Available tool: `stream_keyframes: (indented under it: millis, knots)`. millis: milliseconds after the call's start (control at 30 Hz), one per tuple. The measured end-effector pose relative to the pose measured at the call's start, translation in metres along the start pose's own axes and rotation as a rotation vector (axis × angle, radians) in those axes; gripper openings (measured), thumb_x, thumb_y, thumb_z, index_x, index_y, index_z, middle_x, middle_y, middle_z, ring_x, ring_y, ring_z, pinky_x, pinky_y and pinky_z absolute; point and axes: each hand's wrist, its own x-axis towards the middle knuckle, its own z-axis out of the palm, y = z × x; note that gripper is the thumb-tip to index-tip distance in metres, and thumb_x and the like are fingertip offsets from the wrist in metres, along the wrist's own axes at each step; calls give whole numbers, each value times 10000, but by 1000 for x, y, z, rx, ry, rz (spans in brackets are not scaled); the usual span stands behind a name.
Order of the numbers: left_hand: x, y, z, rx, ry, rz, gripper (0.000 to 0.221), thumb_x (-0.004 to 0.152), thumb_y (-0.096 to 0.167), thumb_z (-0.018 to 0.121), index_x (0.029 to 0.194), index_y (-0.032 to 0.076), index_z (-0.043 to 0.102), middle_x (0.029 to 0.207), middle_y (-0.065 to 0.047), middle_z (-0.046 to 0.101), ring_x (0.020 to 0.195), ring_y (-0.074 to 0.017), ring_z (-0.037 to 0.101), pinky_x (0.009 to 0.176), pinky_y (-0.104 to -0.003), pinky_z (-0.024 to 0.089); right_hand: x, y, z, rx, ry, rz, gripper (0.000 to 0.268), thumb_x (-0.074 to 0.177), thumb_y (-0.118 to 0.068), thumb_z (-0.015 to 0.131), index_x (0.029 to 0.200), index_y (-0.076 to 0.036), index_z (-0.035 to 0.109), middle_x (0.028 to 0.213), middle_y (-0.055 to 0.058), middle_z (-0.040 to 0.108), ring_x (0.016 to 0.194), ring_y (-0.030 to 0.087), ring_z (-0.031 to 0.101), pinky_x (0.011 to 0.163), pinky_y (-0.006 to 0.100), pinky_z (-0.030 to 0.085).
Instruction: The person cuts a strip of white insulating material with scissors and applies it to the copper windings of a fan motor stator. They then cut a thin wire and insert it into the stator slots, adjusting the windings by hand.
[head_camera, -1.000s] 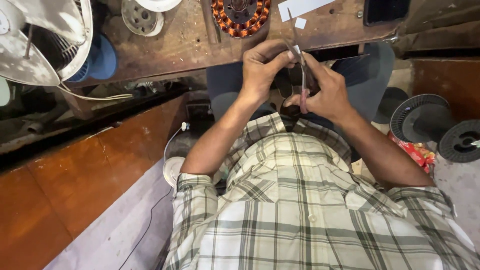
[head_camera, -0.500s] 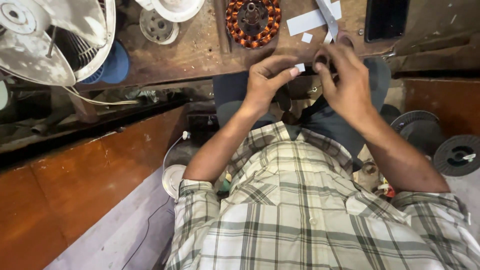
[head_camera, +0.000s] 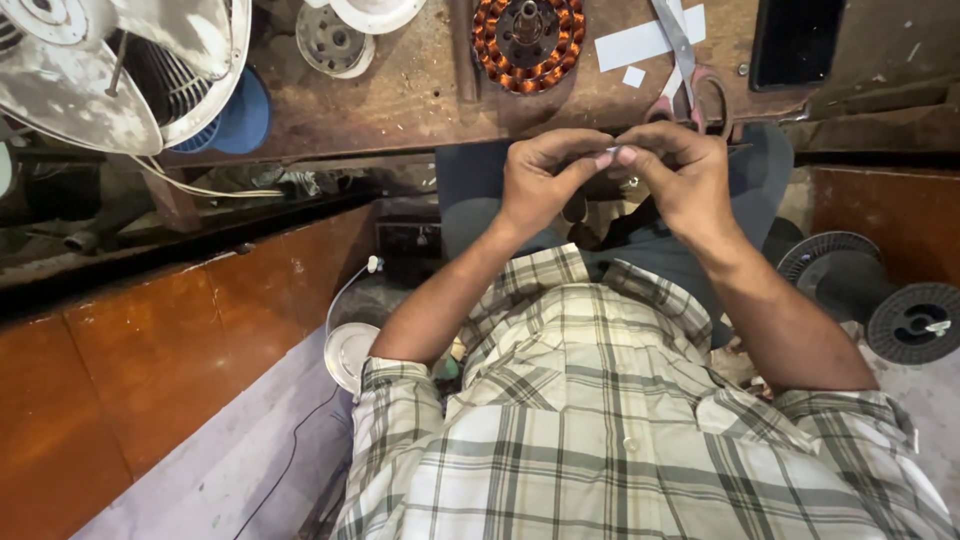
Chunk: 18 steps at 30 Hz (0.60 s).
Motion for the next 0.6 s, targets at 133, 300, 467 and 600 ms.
stream_keyframes:
  millis: [133, 300, 467, 600]
  knots:
    - [-1, 6, 5, 36, 23, -22, 351, 954, 19, 767, 1289, -30, 676, 1103, -107, 780, 1027, -114, 730, 949, -278, 603, 1, 2, 7, 144, 39, 24, 93, 1046, -25, 679, 1119, 25, 708, 985, 39, 727, 901, 87, 698, 829, 241, 587]
    - [-9, 13, 14, 249, 143, 109, 517, 963, 21, 783, 1435, -37, 581, 1066, -99, 803, 1033, -93, 701, 1039, -278, 551, -7, -6, 18, -245, 129, -251, 176, 1041, 36, 707, 1217, 28, 722, 1118, 107, 716, 992, 118, 697, 861, 244, 569]
    - [-14, 11, 11, 127, 194, -1, 527, 977, 36, 755, 1446, -15, 518, 1089, -94, 770, 1039, -121, 718, 964, -293, 591, -9, -10, 22, -482, 72, -288, 296, 938, 71, 712, 1225, 6, 741, 1086, 149, 725, 824, 173, 659, 720, 282, 512]
    - [-6, 13, -2, 61, 258, 121, 746, 911, 60, 809, 1524, 58, 385, 1177, -88, 702, 1099, -135, 685, 994, -297, 575, 28, -22, 21, -534, 29, -471, 180, 979, 46, 734, 1152, -2, 723, 1046, 145, 713, 920, 236, 730, 792, 336, 565]
